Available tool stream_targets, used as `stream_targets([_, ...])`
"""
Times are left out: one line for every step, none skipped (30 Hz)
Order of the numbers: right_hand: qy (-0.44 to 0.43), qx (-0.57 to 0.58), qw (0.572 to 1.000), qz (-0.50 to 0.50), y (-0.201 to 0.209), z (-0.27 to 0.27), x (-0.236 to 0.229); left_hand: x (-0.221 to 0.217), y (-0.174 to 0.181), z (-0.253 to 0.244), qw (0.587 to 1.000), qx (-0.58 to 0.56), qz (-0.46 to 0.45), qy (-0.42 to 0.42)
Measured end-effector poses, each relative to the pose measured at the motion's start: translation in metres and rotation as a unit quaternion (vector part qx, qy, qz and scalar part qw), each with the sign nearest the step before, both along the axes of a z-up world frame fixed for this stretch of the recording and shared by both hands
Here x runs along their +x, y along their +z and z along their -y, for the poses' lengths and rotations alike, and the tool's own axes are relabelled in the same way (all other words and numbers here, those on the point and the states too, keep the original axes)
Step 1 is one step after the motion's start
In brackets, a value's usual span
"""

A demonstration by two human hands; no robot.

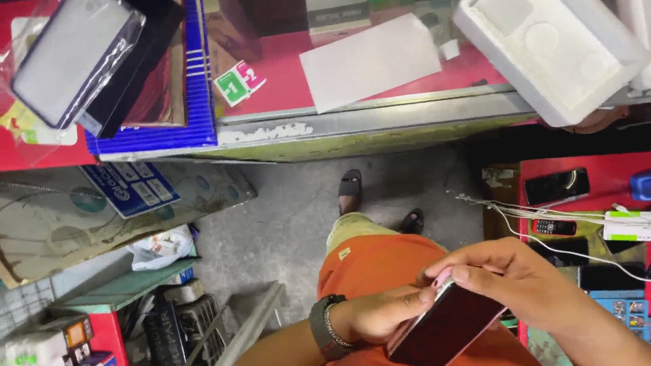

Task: A technician cleans a mobile phone screen, applies a protective film, trims the excess film with a blade, and installs a phone case.

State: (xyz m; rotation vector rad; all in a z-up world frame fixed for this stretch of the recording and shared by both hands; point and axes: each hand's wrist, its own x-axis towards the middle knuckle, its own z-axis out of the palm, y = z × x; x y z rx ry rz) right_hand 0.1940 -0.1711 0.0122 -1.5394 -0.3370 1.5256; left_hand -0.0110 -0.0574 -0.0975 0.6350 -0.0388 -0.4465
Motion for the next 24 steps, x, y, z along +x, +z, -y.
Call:
stream_targets([0.007,-0.007,1.000,0.009,0.001,0.000,0.002,0.002,0.001,0.002,0.999,0.014,0.031,-0.007])
stream_targets([0.015,-0.015,1.000,0.018,0.003,0.000,0.004,0.005,0.001,0.004,0.998,0.027,0.061,-0.014])
stream_targets([0.018,-0.016,1.000,0.019,0.005,-0.001,0.005,0.006,0.007,0.004,0.998,0.026,0.062,-0.010])
stream_targets([0.030,0.006,1.000,0.002,0.006,-0.001,0.007,0.007,0.014,0.004,0.997,0.034,0.065,0.007])
stream_targets([0.040,0.029,0.999,-0.013,0.008,-0.001,0.010,0.008,0.020,0.003,0.996,0.042,0.069,0.024])
stream_targets([0.043,0.028,0.999,-0.012,0.012,-0.004,0.009,0.013,0.031,-0.002,0.996,0.041,0.070,0.027])
stream_targets([0.052,0.055,0.997,-0.010,0.015,-0.006,0.009,0.017,0.042,-0.007,0.993,0.061,0.095,0.017])
stream_targets([0.060,0.082,0.995,-0.007,0.019,-0.009,0.009,0.022,0.053,-0.013,0.989,0.080,0.120,0.007])
stream_targets([0.062,0.081,0.995,-0.007,0.019,-0.009,0.009,0.021,0.052,-0.011,0.989,0.079,0.121,0.009])
stream_targets([0.064,0.077,0.995,-0.002,0.020,-0.009,0.009,0.020,0.051,-0.008,0.987,0.081,0.137,0.026])
stream_targets([0.065,0.074,0.995,0.002,0.019,-0.008,0.008,0.018,0.050,-0.007,0.984,0.083,0.152,0.042])
stream_targets([0.067,0.072,0.995,0.001,0.020,-0.010,0.008,0.017,0.044,-0.002,0.984,0.082,0.151,0.043])
stream_targets([0.069,0.090,0.993,0.007,0.021,-0.010,0.007,0.015,0.038,0.003,0.979,0.109,0.156,0.067])
stream_targets([0.071,0.108,0.991,0.012,0.022,-0.011,0.006,0.013,0.033,0.009,0.973,0.136,0.160,0.091])
stream_targets([0.069,0.107,0.992,0.012,0.024,-0.012,0.005,0.011,0.035,0.008,0.974,0.135,0.160,0.090])
stream_targets([0.070,0.100,0.992,0.017,0.025,-0.013,0.004,0.010,0.036,0.006,0.975,0.140,0.152,0.078])
stream_targets([0.070,0.092,0.993,0.024,0.027,-0.014,0.004,0.009,0.038,0.005,0.976,0.145,0.146,0.066])
stream_targets([0.067,0.091,0.993,0.024,0.028,-0.014,0.003,0.013,0.044,0.002,0.977,0.144,0.147,0.063])
stream_targets([0.067,0.081,0.994,0.016,0.029,-0.015,0.003,0.017,0.051,-0.001,0.972,0.139,0.161,0.098])
stream_targets([0.066,0.071,0.995,0.008,0.030,-0.015,0.003,0.021,0.058,-0.004,0.966,0.134,0.175,0.133])
stream_targets([0.064,0.070,0.995,0.007,0.031,-0.014,0.003,0.023,0.061,-0.007,0.967,0.134,0.175,0.131])
stream_targets([0.072,0.044,0.996,0.018,0.032,-0.013,0.003,0.024,0.063,-0.010,0.967,0.119,0.189,0.124])
stream_targets([0.080,0.018,0.996,0.028,0.033,-0.012,0.003,0.026,0.066,-0.013,0.967,0.105,0.203,0.116])
stream_targets([0.079,0.017,0.996,0.027,0.034,-0.013,0.004,0.021,0.058,-0.008,0.967,0.104,0.203,0.115])
